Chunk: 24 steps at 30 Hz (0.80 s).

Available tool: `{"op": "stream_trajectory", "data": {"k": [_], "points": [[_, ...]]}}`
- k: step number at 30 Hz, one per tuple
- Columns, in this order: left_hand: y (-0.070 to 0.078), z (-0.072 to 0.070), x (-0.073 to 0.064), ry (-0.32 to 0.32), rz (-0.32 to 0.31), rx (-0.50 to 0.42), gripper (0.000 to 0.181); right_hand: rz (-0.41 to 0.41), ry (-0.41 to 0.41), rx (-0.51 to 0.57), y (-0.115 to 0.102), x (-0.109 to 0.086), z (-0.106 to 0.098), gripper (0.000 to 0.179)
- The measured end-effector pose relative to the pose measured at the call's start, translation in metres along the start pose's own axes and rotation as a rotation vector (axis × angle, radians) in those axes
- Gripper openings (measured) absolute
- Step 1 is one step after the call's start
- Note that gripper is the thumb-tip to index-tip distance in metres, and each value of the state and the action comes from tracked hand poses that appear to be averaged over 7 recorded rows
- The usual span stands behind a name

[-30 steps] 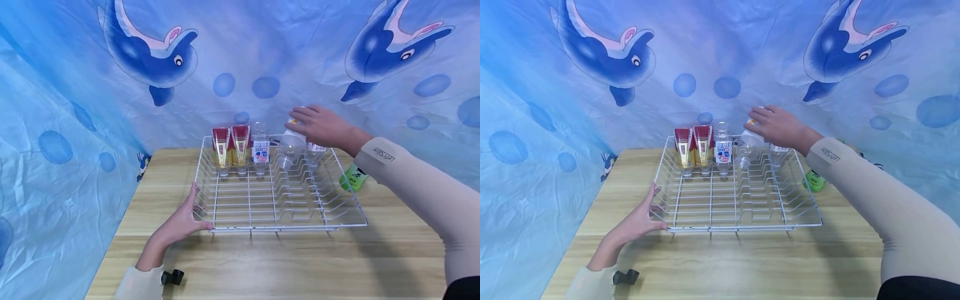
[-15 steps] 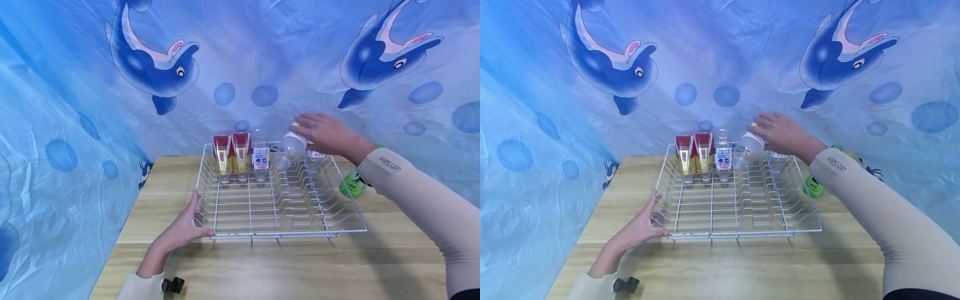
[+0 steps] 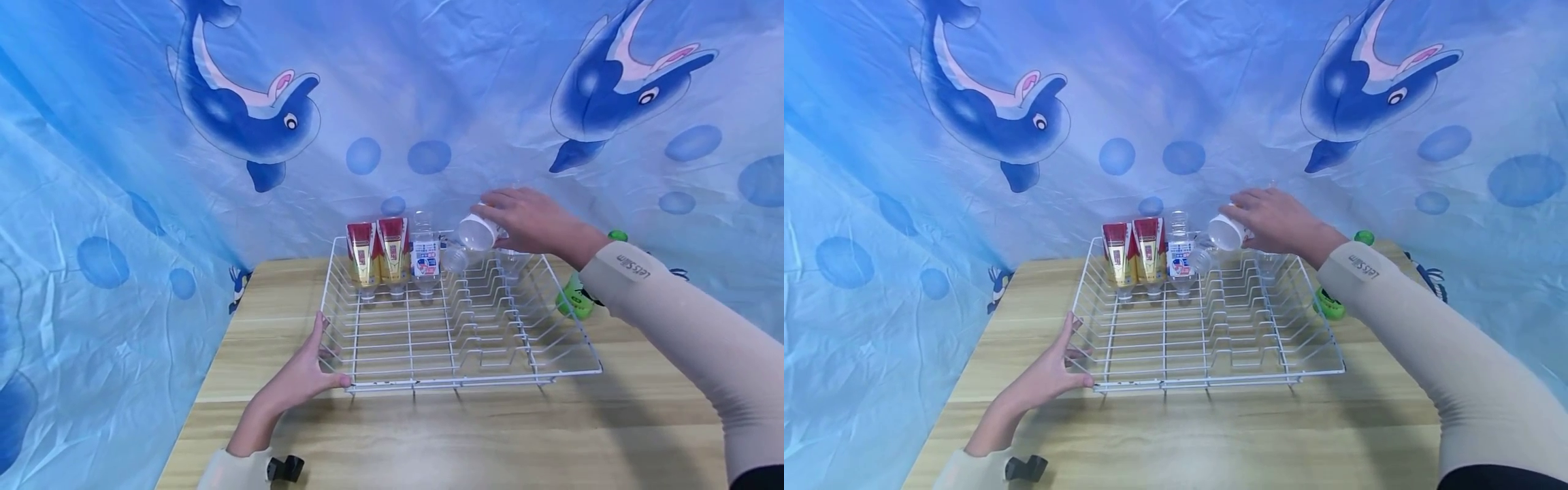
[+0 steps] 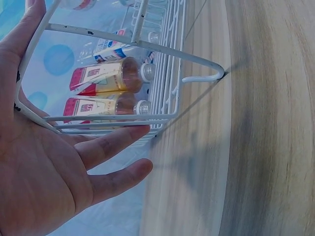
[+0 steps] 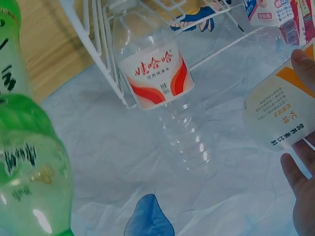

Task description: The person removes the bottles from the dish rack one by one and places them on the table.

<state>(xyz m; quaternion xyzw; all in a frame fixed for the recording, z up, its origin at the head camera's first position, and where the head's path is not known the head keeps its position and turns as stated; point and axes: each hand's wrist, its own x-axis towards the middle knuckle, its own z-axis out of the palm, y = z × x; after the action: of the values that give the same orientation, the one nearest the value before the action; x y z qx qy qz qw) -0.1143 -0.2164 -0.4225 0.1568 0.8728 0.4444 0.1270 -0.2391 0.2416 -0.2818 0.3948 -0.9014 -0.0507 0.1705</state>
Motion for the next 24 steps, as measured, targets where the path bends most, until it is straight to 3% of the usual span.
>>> {"op": "stream_trajectory", "data": {"k": [5, 9, 17, 24], "points": [[0.003, -0.002, 0.001, -0.013, 0.004, 0.011, 0.142, 0.029, 0.004, 0.03, -0.002, -0.002, 0.005, 0.085], [0.007, -0.004, 0.001, -0.016, -0.017, 0.074, 0.142, 0.09, -0.003, 0.096, -0.002, -0.002, 0.008, 0.085], [0.018, -0.005, 0.008, 0.011, -0.024, 0.188, 0.14, 0.292, 0.007, 0.324, 0.002, -0.002, 0.009, 0.081], [0.023, -0.002, 0.002, 0.008, -0.06, 0.266, 0.141, 0.364, 0.047, 0.471, -0.005, -0.006, 0.023, 0.084]]}}
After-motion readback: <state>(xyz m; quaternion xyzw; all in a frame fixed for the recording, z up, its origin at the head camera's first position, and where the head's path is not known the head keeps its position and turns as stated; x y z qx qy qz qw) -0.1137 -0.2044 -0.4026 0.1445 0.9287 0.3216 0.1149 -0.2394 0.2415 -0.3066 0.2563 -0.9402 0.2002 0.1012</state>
